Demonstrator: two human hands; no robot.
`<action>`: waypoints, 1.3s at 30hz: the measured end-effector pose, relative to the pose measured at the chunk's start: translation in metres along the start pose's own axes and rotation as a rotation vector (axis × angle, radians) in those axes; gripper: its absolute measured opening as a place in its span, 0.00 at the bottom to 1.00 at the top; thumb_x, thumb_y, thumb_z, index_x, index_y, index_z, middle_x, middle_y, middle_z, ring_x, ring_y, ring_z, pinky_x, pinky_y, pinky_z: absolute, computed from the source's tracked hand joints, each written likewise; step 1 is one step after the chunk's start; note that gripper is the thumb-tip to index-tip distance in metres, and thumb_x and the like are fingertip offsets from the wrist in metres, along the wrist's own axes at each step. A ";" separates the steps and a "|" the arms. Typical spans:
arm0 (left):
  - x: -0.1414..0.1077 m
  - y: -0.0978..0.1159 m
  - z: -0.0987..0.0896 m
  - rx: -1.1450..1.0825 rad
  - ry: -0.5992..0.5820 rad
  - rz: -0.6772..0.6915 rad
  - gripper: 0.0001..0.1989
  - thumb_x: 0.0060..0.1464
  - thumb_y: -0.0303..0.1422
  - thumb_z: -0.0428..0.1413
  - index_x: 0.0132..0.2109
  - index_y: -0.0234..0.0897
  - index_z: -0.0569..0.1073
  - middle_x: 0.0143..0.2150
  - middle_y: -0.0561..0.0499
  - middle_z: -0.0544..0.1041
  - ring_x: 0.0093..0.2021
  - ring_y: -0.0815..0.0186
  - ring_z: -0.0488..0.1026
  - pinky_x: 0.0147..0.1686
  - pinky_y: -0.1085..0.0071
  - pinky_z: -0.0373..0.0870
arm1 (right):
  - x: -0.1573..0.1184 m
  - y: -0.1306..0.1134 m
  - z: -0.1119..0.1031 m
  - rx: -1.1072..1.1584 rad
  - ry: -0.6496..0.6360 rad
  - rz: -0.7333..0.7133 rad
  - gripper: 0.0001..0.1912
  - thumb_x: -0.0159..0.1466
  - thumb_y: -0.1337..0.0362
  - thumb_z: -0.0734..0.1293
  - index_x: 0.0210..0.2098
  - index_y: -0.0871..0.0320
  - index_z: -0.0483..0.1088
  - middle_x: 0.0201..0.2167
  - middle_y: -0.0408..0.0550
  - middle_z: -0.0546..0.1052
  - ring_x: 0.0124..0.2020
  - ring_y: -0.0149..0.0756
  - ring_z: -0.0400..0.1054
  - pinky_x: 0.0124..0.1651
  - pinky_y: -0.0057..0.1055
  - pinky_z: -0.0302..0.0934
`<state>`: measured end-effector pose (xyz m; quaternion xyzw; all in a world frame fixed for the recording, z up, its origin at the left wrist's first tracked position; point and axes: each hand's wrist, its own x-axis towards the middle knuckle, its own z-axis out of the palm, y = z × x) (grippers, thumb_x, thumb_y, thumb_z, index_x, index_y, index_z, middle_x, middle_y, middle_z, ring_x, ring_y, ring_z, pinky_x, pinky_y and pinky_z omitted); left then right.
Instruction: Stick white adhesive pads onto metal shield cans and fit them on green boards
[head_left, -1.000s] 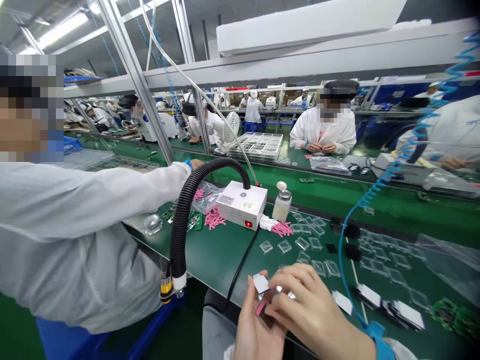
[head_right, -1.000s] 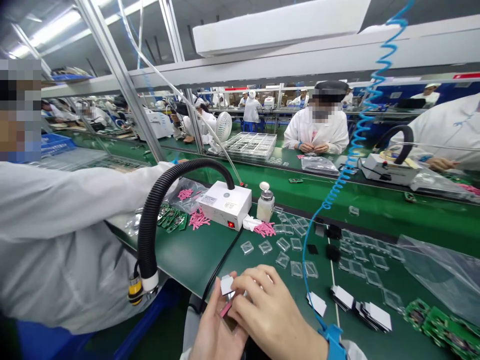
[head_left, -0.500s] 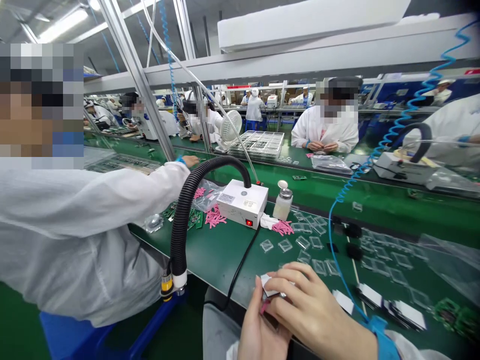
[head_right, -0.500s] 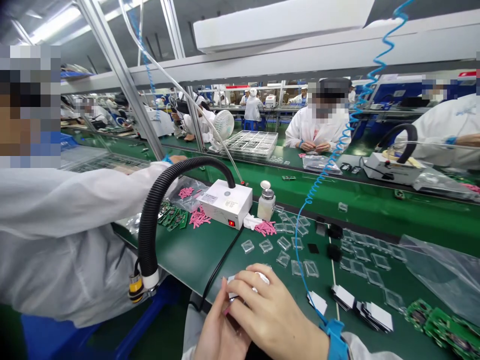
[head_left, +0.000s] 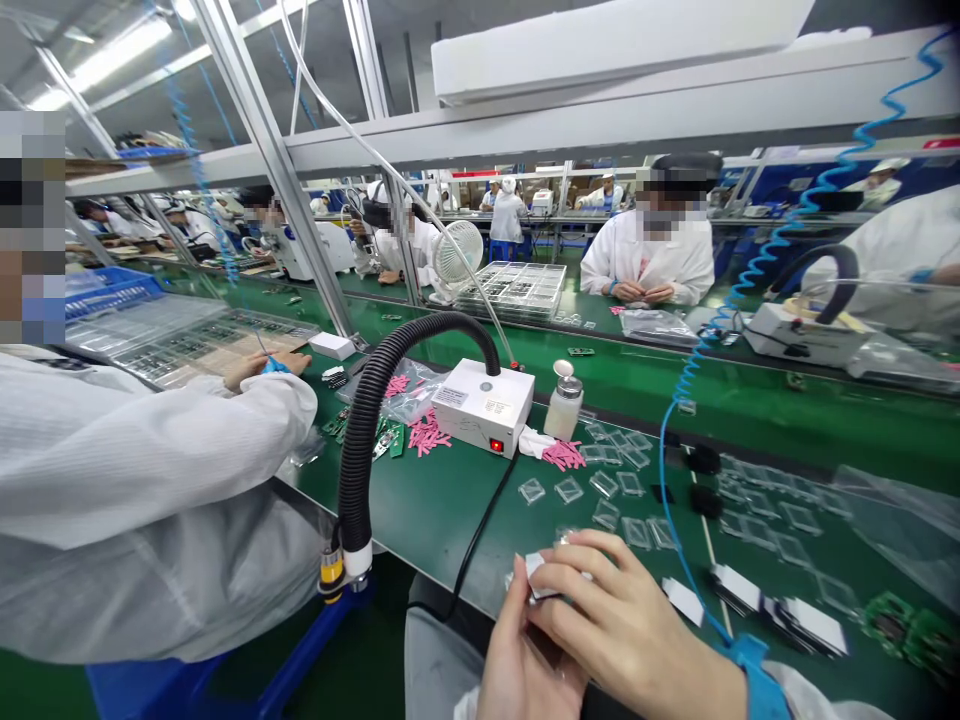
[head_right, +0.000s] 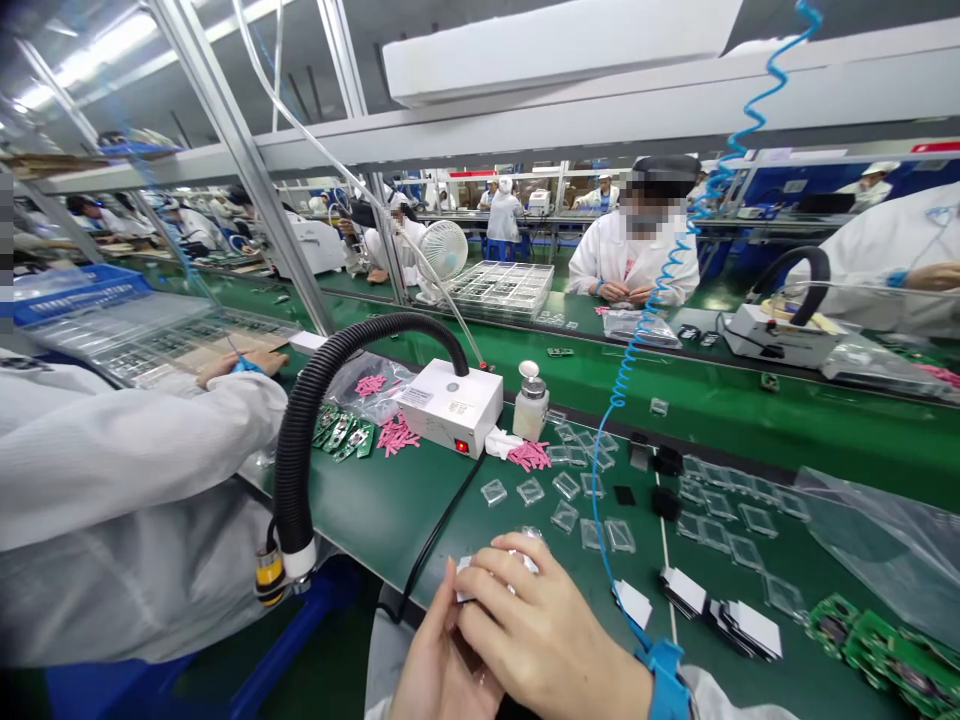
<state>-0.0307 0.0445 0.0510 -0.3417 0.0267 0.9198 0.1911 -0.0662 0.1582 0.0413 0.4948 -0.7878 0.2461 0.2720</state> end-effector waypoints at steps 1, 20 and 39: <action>0.000 0.000 0.000 -0.004 -0.004 -0.004 0.17 0.61 0.37 0.47 0.34 0.28 0.73 0.26 0.49 0.76 0.28 0.71 0.74 0.28 0.78 0.69 | -0.001 0.000 0.000 0.009 0.004 -0.001 0.15 0.68 0.71 0.53 0.30 0.62 0.68 0.39 0.42 0.71 0.46 0.28 0.61 0.57 0.35 0.48; 0.015 -0.001 -0.020 -0.038 -0.084 0.099 0.12 0.56 0.37 0.53 0.37 0.36 0.79 0.41 0.45 0.79 0.49 0.54 0.72 0.53 0.57 0.65 | 0.009 -0.021 0.014 0.087 0.246 0.610 0.11 0.63 0.58 0.63 0.33 0.61 0.67 0.38 0.48 0.69 0.43 0.31 0.61 0.40 0.25 0.58; 0.027 -0.001 -0.032 0.124 -0.127 0.394 0.16 0.60 0.36 0.48 0.46 0.32 0.76 0.56 0.41 0.71 0.56 0.58 0.67 0.55 0.63 0.66 | -0.023 -0.037 0.011 -0.134 0.099 0.426 0.16 0.70 0.58 0.54 0.44 0.61 0.69 0.33 0.46 0.72 0.32 0.26 0.66 0.34 0.21 0.60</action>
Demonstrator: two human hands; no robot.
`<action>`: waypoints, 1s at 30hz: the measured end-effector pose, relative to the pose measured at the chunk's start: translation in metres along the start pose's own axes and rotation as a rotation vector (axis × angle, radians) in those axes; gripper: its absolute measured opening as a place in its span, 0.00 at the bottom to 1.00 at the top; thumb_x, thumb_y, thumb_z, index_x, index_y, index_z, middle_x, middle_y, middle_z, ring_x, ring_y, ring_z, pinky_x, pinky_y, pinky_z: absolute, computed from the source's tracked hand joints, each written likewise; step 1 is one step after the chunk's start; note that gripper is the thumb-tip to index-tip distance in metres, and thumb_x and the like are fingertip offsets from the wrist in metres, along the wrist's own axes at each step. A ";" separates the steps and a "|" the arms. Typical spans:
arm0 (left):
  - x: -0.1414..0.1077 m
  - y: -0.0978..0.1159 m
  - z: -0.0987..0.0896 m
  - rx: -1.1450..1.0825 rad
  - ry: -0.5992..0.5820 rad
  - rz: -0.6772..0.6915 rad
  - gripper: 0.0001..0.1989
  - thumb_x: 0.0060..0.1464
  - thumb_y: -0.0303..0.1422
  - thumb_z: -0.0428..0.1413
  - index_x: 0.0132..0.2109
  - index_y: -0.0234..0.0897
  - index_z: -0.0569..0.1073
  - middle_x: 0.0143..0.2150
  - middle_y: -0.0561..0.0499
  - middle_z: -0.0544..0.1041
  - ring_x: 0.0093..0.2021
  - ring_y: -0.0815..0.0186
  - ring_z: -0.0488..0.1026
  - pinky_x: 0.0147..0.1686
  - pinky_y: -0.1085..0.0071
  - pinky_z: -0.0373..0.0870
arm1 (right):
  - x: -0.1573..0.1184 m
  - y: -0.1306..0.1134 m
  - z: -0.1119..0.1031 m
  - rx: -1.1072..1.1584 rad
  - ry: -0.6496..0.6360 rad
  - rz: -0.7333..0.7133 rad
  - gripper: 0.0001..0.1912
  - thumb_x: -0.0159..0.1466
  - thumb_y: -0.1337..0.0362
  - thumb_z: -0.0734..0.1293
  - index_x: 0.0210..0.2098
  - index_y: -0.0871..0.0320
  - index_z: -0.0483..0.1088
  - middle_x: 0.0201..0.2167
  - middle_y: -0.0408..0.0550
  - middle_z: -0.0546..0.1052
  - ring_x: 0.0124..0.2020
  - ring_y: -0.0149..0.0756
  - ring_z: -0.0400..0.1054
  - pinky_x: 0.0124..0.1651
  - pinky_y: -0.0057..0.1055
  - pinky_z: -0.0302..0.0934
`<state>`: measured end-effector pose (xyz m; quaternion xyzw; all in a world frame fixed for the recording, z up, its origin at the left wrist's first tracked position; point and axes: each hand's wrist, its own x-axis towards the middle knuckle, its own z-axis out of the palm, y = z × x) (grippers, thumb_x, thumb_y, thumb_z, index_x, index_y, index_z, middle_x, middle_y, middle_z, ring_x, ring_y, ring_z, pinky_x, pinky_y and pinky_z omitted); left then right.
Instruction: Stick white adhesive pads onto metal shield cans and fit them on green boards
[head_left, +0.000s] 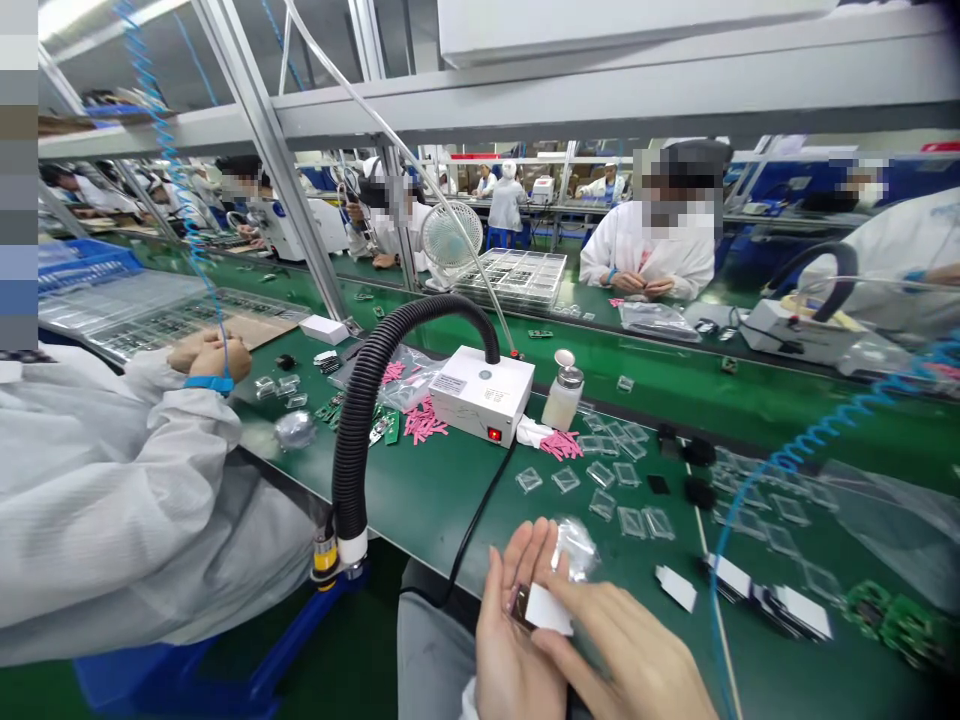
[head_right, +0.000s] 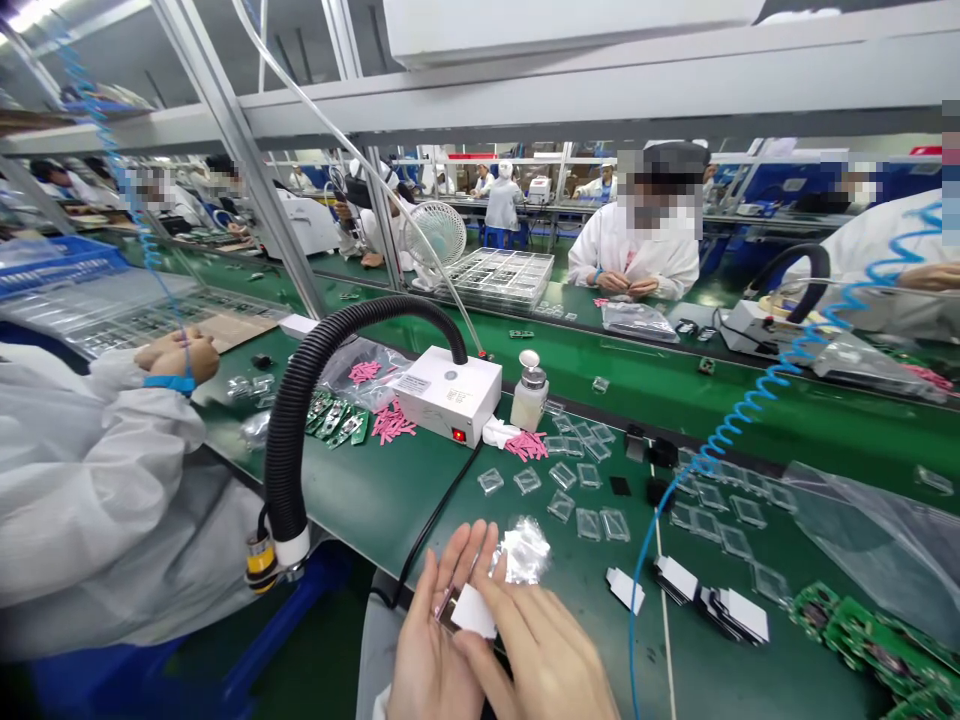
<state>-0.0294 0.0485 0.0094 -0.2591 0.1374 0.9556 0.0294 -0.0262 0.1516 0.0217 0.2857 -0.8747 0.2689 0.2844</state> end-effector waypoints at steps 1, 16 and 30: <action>0.000 0.000 0.001 0.001 0.020 0.005 0.16 0.60 0.36 0.48 0.46 0.31 0.76 0.55 0.41 0.71 0.56 0.57 0.67 0.55 0.62 0.65 | -0.001 -0.001 0.002 -0.003 -0.001 0.000 0.17 0.70 0.58 0.54 0.43 0.61 0.69 0.32 0.45 0.72 0.31 0.26 0.66 0.34 0.21 0.59; -0.008 0.000 0.017 -0.035 0.133 -0.041 0.17 0.61 0.34 0.47 0.44 0.26 0.75 0.52 0.40 0.74 0.54 0.59 0.69 0.60 0.62 0.58 | 0.003 -0.008 0.007 0.090 0.067 0.020 0.16 0.69 0.60 0.56 0.33 0.59 0.71 0.32 0.41 0.73 0.34 0.26 0.62 0.43 0.24 0.50; -0.009 -0.002 0.014 -0.081 0.096 -0.126 0.19 0.61 0.38 0.45 0.45 0.29 0.76 0.54 0.43 0.73 0.54 0.60 0.68 0.62 0.64 0.53 | 0.001 -0.008 0.011 0.064 0.100 -0.007 0.21 0.71 0.61 0.53 0.31 0.58 0.72 0.32 0.40 0.74 0.35 0.24 0.64 0.47 0.28 0.49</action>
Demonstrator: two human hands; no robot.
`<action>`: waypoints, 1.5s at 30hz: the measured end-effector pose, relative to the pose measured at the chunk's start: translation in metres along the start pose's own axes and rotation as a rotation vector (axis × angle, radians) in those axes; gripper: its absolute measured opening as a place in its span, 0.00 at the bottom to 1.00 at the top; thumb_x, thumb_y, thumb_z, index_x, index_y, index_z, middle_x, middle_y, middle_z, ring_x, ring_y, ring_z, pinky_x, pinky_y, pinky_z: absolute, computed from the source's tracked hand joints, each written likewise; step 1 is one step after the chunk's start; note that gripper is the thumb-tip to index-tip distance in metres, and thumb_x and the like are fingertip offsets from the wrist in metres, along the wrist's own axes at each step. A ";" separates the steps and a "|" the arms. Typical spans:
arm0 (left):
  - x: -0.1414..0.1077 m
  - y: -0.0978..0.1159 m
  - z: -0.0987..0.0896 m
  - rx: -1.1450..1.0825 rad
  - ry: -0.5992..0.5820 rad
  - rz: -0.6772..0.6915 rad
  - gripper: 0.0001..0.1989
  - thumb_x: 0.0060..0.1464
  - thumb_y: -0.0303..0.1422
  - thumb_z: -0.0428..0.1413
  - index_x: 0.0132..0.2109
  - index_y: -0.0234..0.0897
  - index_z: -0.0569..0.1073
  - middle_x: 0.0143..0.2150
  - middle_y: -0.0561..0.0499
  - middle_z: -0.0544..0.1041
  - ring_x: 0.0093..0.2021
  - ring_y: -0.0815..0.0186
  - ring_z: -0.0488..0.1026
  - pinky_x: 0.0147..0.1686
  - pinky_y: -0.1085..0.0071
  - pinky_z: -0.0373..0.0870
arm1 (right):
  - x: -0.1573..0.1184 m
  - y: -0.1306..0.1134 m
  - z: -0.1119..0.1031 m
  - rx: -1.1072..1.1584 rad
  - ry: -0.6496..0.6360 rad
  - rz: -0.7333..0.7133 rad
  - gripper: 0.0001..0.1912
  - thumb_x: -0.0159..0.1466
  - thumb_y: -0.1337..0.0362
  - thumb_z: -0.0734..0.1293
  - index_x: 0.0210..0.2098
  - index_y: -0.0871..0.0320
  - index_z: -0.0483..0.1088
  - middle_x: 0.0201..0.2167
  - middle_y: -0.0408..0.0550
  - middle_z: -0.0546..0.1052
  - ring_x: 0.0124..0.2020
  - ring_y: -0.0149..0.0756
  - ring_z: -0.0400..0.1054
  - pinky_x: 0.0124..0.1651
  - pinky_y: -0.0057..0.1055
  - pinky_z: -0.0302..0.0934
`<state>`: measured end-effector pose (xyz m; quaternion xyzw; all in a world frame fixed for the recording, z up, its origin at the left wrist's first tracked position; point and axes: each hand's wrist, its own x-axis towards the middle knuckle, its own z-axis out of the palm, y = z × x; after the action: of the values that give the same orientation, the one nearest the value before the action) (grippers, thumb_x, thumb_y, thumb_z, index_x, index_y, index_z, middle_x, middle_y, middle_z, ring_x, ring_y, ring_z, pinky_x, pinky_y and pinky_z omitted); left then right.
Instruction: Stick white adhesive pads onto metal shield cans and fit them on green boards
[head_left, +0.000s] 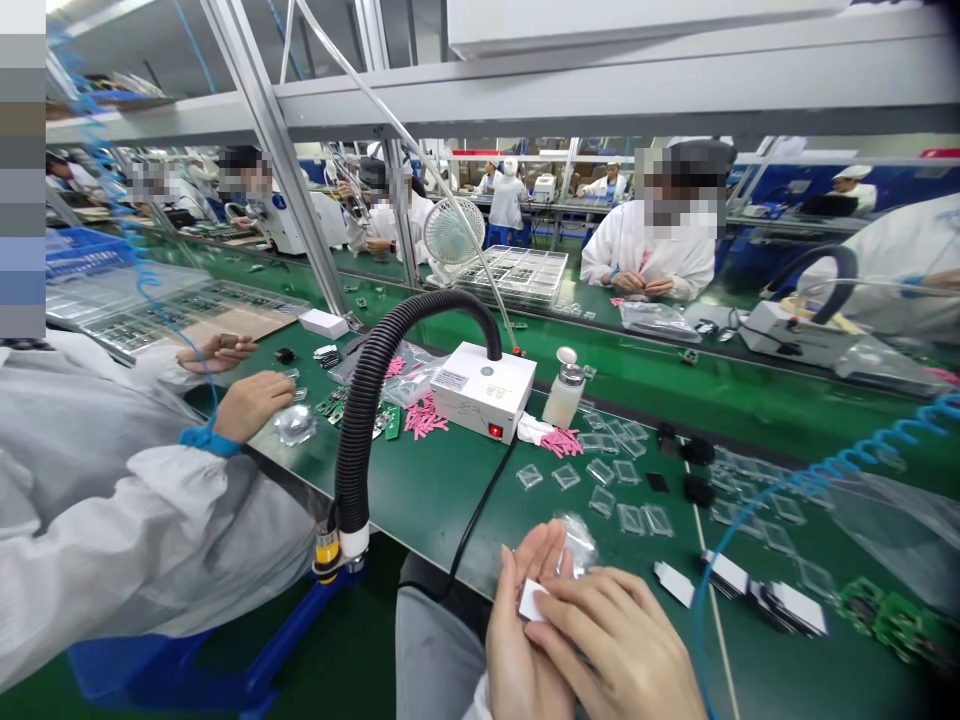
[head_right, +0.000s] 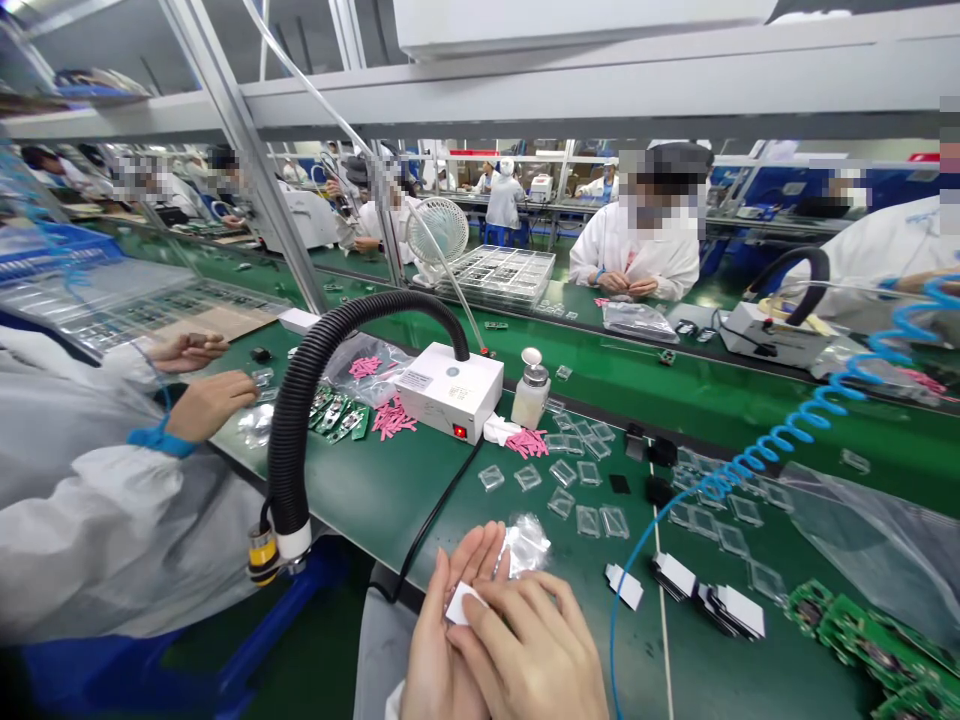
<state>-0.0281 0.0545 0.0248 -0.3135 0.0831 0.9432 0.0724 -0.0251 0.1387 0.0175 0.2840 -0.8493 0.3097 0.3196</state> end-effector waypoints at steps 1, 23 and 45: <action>0.000 0.000 0.000 -0.001 -0.006 -0.005 0.19 0.61 0.38 0.46 0.45 0.29 0.76 0.54 0.43 0.73 0.55 0.60 0.68 0.62 0.64 0.53 | 0.000 -0.001 0.000 -0.007 0.003 0.004 0.21 0.71 0.61 0.52 0.31 0.58 0.73 0.32 0.41 0.73 0.35 0.24 0.64 0.47 0.28 0.49; 0.007 0.009 -0.017 -0.057 -0.203 -0.072 0.15 0.59 0.24 0.47 0.49 0.31 0.74 0.56 0.39 0.70 0.57 0.56 0.66 0.56 0.62 0.65 | 0.013 0.008 -0.025 0.175 -0.325 0.142 0.19 0.71 0.61 0.50 0.44 0.50 0.72 0.51 0.40 0.65 0.55 0.27 0.56 0.53 0.24 0.60; 0.008 -0.002 -0.004 0.187 -0.042 -0.281 0.17 0.58 0.17 0.44 0.39 0.27 0.77 0.38 0.43 0.79 0.34 0.72 0.77 0.31 0.84 0.72 | 0.012 0.032 -0.030 0.091 -0.158 -0.271 0.17 0.71 0.65 0.52 0.38 0.55 0.70 0.38 0.34 0.73 0.46 0.22 0.62 0.58 0.29 0.56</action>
<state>-0.0317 0.0561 0.0169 -0.2943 0.1242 0.9183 0.2339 -0.0432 0.1772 0.0331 0.4334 -0.8109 0.2786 0.2775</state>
